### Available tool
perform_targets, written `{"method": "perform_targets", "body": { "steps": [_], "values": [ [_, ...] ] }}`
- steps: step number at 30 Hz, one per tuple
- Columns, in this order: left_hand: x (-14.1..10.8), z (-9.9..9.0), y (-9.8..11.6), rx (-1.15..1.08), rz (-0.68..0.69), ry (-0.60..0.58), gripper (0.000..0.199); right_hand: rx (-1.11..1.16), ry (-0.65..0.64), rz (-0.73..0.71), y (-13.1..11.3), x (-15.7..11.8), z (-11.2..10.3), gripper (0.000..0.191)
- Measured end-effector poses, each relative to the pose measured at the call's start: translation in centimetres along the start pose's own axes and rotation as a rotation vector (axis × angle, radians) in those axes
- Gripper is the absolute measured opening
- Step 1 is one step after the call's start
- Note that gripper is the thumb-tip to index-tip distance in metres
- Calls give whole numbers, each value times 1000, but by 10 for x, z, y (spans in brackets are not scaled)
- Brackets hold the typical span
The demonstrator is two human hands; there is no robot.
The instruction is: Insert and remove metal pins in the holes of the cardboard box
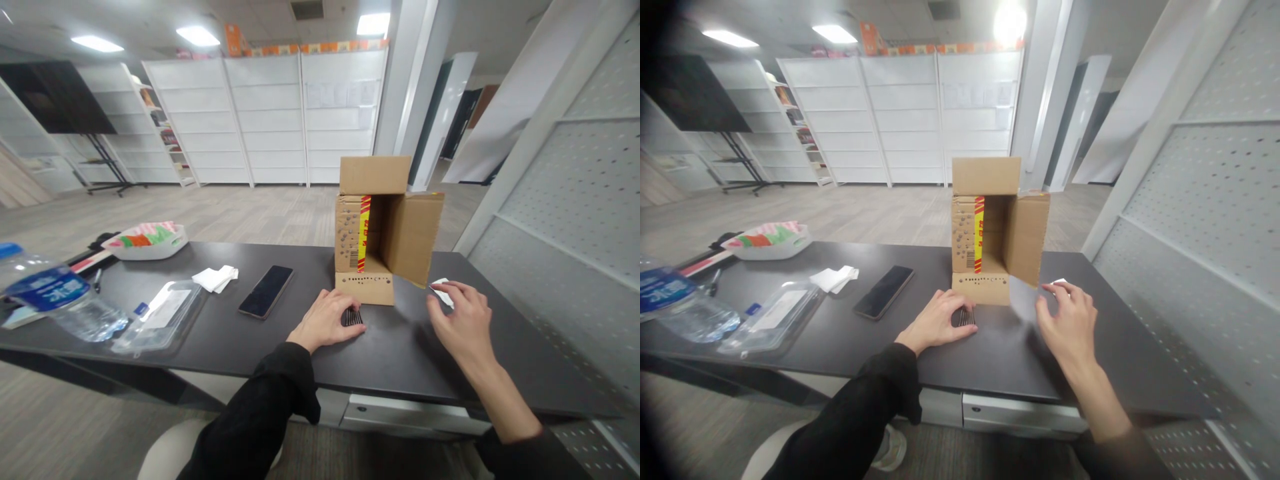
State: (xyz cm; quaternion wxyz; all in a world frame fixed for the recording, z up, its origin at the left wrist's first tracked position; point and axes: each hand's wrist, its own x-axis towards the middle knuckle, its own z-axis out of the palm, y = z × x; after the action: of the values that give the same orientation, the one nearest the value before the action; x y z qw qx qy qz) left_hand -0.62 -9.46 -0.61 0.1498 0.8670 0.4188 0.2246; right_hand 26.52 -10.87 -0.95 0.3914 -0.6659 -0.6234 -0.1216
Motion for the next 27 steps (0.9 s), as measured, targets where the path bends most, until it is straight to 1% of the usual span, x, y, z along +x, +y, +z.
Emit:
{"method": "perform_targets", "body": {
  "steps": [2,6,10,12,16,19,23,27],
  "values": [
    [0,0,0,-2,-4,3,31,-13,-17,30,9,-4,0,29],
    [0,1,-1,-4,-8,-4,32,-110,-27,111,21,-12,3,33],
    [0,2,-1,-8,-14,6,31,-162,-106,166,26,-14,9,40],
    [0,2,0,-10,-14,8,31,-169,-123,174,26,-14,11,42],
    [0,0,1,-10,-22,-6,29,-175,-145,139,29,-15,15,46],
    [0,0,3,-13,-32,-9,30,-223,-198,82,33,-16,20,51],
    [-1,1,1,-16,-31,-1,31,-298,-301,41,37,-18,24,47],
    [-1,2,0,-21,-21,14,30,-283,-363,10,39,-17,23,47]
  ]
}}
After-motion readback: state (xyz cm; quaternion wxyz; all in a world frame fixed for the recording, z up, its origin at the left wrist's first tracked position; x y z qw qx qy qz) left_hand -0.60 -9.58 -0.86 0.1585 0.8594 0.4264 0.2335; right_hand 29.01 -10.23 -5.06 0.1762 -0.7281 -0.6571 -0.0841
